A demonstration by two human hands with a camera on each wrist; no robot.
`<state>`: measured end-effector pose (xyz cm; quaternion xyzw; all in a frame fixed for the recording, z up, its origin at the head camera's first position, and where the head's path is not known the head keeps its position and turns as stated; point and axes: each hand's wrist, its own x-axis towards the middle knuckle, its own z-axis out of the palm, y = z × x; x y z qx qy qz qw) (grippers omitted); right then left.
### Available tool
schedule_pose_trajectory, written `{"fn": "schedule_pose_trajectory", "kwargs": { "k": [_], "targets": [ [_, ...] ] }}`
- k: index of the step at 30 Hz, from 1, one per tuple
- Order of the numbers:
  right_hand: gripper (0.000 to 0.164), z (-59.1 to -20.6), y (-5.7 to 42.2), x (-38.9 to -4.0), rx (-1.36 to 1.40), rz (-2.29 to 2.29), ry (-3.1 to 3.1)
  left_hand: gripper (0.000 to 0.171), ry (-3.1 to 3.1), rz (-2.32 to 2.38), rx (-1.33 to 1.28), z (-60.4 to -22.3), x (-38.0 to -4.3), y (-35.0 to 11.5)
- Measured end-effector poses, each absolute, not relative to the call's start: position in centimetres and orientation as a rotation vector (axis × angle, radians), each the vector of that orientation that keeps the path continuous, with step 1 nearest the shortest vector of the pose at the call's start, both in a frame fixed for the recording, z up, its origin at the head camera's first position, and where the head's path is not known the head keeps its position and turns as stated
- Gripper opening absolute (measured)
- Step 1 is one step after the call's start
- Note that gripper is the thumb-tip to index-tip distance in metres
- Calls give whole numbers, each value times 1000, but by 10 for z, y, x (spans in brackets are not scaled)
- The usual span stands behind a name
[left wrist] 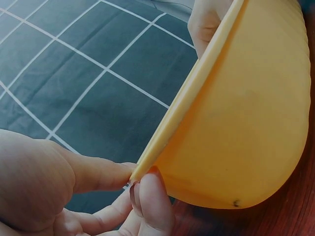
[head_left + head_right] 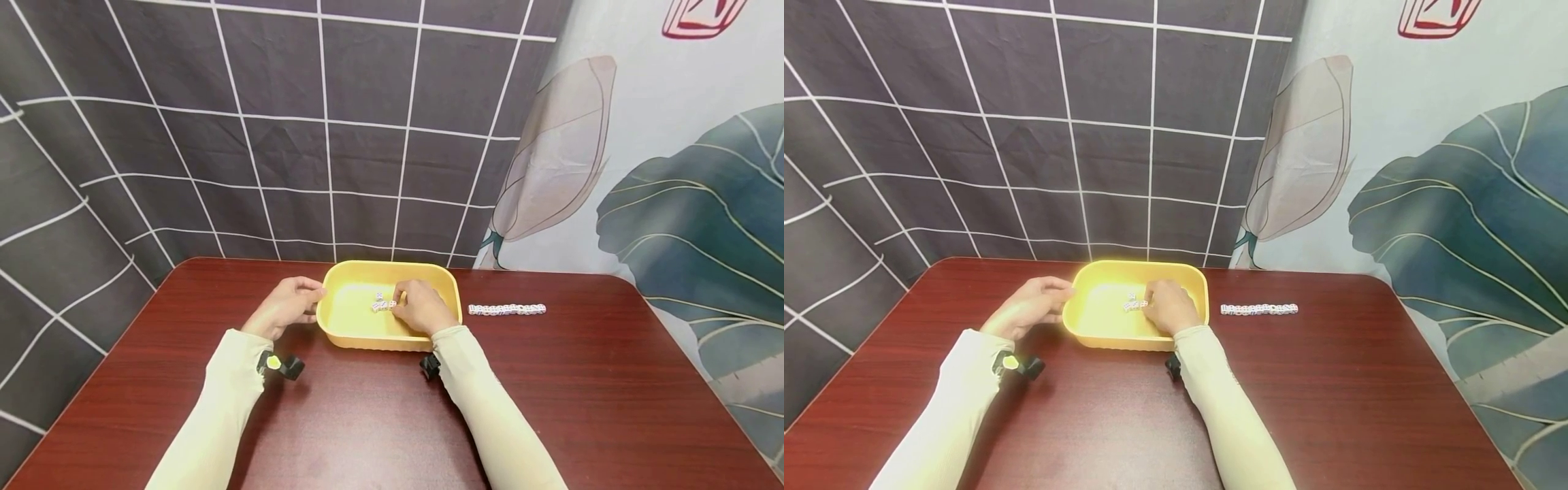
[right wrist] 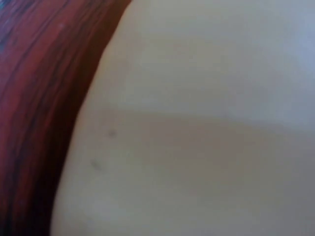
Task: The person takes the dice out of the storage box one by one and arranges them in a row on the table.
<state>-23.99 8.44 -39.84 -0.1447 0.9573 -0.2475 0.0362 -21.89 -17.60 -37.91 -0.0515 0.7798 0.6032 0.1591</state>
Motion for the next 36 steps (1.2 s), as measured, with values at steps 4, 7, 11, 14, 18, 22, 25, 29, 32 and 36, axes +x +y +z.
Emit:
{"fn": "schedule_pose_trajectory", "kwargs": {
  "k": [4,7,11,14,18,22,25,29,32,36],
  "targets": [
    [5,-396,86,-239,-428,-774,2926,36,2229,1724,-155,-380,-219,-177],
    [5,-393,87,-238,-435,-785,2916,36,2230,1726,-156,-380,-218,-177],
    [6,-388,89,-236,-464,-810,2904,37,2230,1729,-141,-380,-216,-176],
    [6,-384,90,-235,-492,-836,2895,37,2229,1731,-137,-380,-216,-176],
    [7,-379,93,-235,-517,-853,2890,37,2229,1731,-139,-381,-216,-176],
    [8,-372,97,-235,-534,-829,2903,38,2227,1734,-138,-381,-217,-176],
    [8,-369,101,-235,-574,-816,2922,37,2230,1733,-136,-381,-216,-176],
    [7,-364,108,-235,-608,-844,2927,34,2234,1737,-144,-382,-217,-177],
    [7,-361,113,-234,-616,-864,2925,34,2229,1741,-137,-383,-217,-177],
    [6,-357,121,-233,-630,-867,2920,36,2220,1751,-118,-382,-218,-177]
  ]
}}
